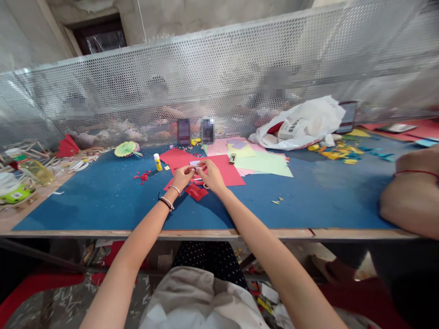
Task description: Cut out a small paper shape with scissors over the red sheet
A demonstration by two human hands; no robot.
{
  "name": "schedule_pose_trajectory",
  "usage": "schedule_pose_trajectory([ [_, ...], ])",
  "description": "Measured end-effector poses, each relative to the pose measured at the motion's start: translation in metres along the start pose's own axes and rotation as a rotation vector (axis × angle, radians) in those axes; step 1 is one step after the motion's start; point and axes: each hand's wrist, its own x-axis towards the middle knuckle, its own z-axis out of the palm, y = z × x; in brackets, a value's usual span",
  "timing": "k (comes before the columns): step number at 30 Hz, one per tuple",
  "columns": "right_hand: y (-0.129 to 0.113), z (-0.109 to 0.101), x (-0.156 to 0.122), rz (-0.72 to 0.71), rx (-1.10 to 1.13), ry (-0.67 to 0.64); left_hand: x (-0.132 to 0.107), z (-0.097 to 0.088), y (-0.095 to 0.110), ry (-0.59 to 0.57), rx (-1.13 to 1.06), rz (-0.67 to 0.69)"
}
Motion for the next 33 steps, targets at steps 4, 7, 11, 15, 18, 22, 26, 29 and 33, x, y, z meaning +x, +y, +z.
schedule_pose_trajectory([
  [4, 0.003, 0.002, 0.000, 0.047, -0.025, -0.002, 0.000, 0.001, 0.000, 0.010, -0.022, -0.013],
  [7, 0.005, 0.003, 0.000, 0.039, -0.016, -0.031, -0.003, 0.001, 0.003, 0.037, 0.044, 0.011],
  [11, 0.009, 0.005, 0.002, 0.044, -0.033, -0.039, -0.007, 0.002, 0.006, 0.040, 0.135, 0.090],
  [15, 0.011, 0.006, 0.003, 0.046, -0.007, -0.030, -0.007, 0.002, 0.005, 0.065, 0.177, 0.128],
  [18, 0.009, 0.005, 0.003, 0.003, 0.039, -0.023, -0.005, 0.001, 0.003, 0.063, 0.165, 0.108],
  [22, 0.005, 0.003, 0.003, -0.031, 0.069, -0.012, -0.004, 0.002, 0.003, 0.063, 0.111, 0.089],
  [26, 0.003, 0.001, 0.003, -0.055, 0.080, 0.009, -0.003, 0.002, 0.003, 0.046, 0.021, 0.037],
  [29, 0.003, 0.001, 0.003, -0.049, 0.081, 0.011, -0.002, 0.002, 0.004, 0.022, 0.010, -0.012],
  [33, 0.003, 0.000, 0.003, -0.058, 0.073, 0.004, -0.002, 0.001, 0.006, 0.031, 0.028, -0.032],
])
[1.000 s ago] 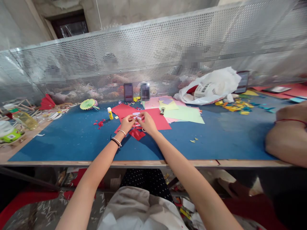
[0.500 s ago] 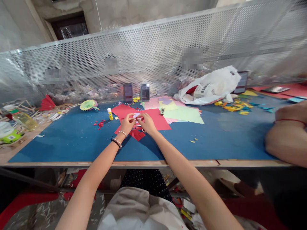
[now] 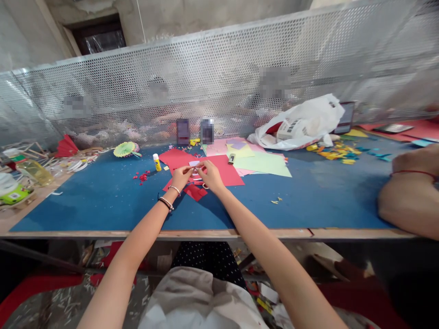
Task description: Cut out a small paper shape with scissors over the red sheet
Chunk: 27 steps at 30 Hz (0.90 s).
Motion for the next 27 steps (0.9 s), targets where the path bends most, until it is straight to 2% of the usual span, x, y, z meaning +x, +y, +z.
schedule_pose_trajectory([
  [7, -0.002, -0.005, -0.001, -0.073, -0.102, -0.045, -0.002, 0.000, 0.003, 0.005, -0.071, -0.093],
  [16, -0.001, -0.006, -0.001, -0.088, -0.149, -0.036, -0.006, 0.000, 0.010, -0.029, -0.250, -0.291],
  [27, -0.002, -0.004, 0.000, -0.091, -0.118, 0.009, -0.002, -0.002, 0.000, -0.012, -0.249, -0.258],
])
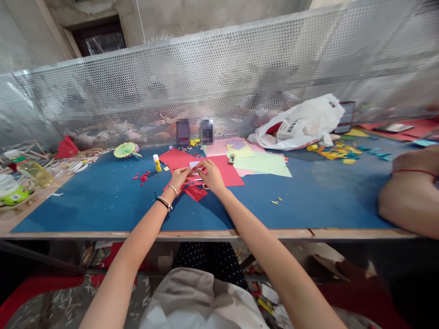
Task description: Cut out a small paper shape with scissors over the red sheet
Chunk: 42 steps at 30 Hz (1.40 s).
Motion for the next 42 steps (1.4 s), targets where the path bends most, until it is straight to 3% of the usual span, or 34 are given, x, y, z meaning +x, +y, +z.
schedule_pose_trajectory([
  [14, 0.0026, 0.0012, -0.0010, 0.034, -0.039, -0.007, -0.0007, -0.0002, 0.0026, 0.004, 0.303, 0.286],
  [21, -0.0008, 0.0002, -0.0022, 0.055, -0.110, -0.002, -0.0048, 0.0024, 0.0044, -0.019, 0.243, 0.221],
  [35, -0.0054, -0.0034, 0.0001, 0.013, -0.018, 0.016, -0.0054, 0.0017, 0.0086, -0.004, 0.081, 0.086],
  [42, -0.0055, -0.0037, -0.0016, -0.012, -0.069, 0.025, -0.0048, 0.0002, 0.0085, -0.068, -0.028, 0.017],
])
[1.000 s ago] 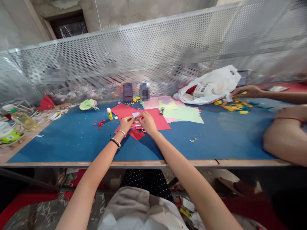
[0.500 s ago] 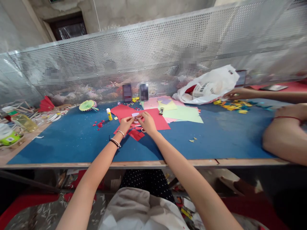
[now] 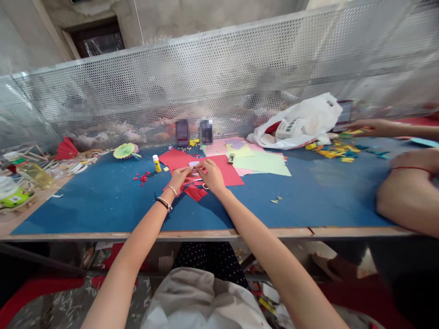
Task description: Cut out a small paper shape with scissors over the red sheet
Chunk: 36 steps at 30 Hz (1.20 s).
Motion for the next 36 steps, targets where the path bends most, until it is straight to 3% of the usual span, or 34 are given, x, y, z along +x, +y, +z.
schedule_pose_trajectory([
  [8, -0.0020, -0.0023, 0.0002, -0.018, -0.025, 0.013, -0.0063, 0.0011, 0.0076, -0.016, -0.077, -0.052],
  [16, -0.0031, -0.0017, 0.0014, 0.022, 0.023, 0.007, -0.0031, 0.0021, 0.0054, 0.076, 0.010, 0.001],
  [26, -0.0001, 0.0011, 0.0010, 0.011, 0.016, 0.009, -0.0062, 0.0035, 0.0081, 0.070, 0.075, 0.059],
  [36, -0.0023, 0.0067, -0.0049, -0.096, -0.030, -0.063, -0.0027, -0.0016, 0.0069, 0.148, 0.024, 0.051],
])
